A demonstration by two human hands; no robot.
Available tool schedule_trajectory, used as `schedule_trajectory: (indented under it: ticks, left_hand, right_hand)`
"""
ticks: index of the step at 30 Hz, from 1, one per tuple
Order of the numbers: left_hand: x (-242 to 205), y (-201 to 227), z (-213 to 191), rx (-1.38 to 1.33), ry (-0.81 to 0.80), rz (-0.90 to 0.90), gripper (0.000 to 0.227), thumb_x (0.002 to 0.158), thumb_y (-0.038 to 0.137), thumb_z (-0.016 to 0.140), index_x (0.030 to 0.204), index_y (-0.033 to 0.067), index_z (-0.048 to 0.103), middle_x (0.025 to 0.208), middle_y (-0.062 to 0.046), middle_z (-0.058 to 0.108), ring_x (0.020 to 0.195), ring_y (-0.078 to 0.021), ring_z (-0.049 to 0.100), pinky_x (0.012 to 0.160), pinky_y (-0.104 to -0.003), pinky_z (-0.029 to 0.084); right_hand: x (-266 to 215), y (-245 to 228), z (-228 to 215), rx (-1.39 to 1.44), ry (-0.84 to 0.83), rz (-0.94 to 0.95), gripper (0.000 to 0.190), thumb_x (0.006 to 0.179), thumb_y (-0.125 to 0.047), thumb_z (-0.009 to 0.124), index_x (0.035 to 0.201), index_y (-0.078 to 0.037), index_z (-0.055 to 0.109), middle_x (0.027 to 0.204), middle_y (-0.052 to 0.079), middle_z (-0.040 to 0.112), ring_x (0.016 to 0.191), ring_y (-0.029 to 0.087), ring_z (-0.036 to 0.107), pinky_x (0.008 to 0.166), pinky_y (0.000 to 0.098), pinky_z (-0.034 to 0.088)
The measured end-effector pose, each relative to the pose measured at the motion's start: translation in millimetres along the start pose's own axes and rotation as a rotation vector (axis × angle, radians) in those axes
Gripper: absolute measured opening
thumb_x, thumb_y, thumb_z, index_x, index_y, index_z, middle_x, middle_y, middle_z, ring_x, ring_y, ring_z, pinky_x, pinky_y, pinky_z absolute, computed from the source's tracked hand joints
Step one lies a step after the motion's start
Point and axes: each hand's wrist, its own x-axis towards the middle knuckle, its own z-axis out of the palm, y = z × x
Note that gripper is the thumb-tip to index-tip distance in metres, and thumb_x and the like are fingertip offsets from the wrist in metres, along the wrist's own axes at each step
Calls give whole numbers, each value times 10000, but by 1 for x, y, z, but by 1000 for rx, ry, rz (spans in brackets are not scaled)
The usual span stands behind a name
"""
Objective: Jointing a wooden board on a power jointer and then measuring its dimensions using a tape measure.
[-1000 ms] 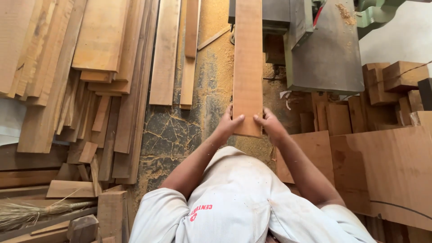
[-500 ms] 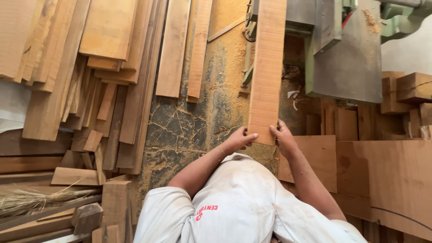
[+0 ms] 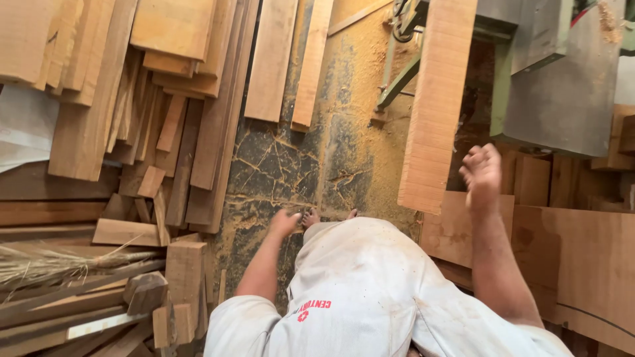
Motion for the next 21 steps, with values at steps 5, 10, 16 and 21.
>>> schedule_trajectory:
  ticks: [5,10,16,21]
  left_hand:
    - [10,-96,-16,60,78,-223,717,859,547,742,1268,-32,636,1315,-267,635,1237,-397,616,1044,-471,485]
    - [-7,-80,-37,-112,143,-213,639,851,538,720,1233,27,696,1282,-239,682,1220,-379,645,1049,-461,487]
    - [8,-66,-30,-128,224,-58,638,869,539,714,1228,12,698,1245,-253,708,1184,-379,669,1013,-441,519]
    - [1,-64,-42,-190,205,-65,652,850,530,721,1231,2,684,1257,-247,693,1186,-371,663,1015,-440,510]
  right_hand:
    - [46,-5,26,-37,62,67,628,1097,-434,606,1532,-49,366,1422,88,518,1193,174,550,1007,352,494]
    - [80,-24,34,77,182,63,803,1032,-492,626,1610,-37,304,1584,236,399,1361,349,489,1099,477,448]
    - [113,-50,65,500,487,130,880,1068,-614,437,1634,-75,31,1686,249,98,1589,442,105,1300,559,188]
    - [101,-60,99,83,-62,-16,877,1030,-605,473,1619,-16,197,1674,258,257,1551,429,281,1248,530,280]
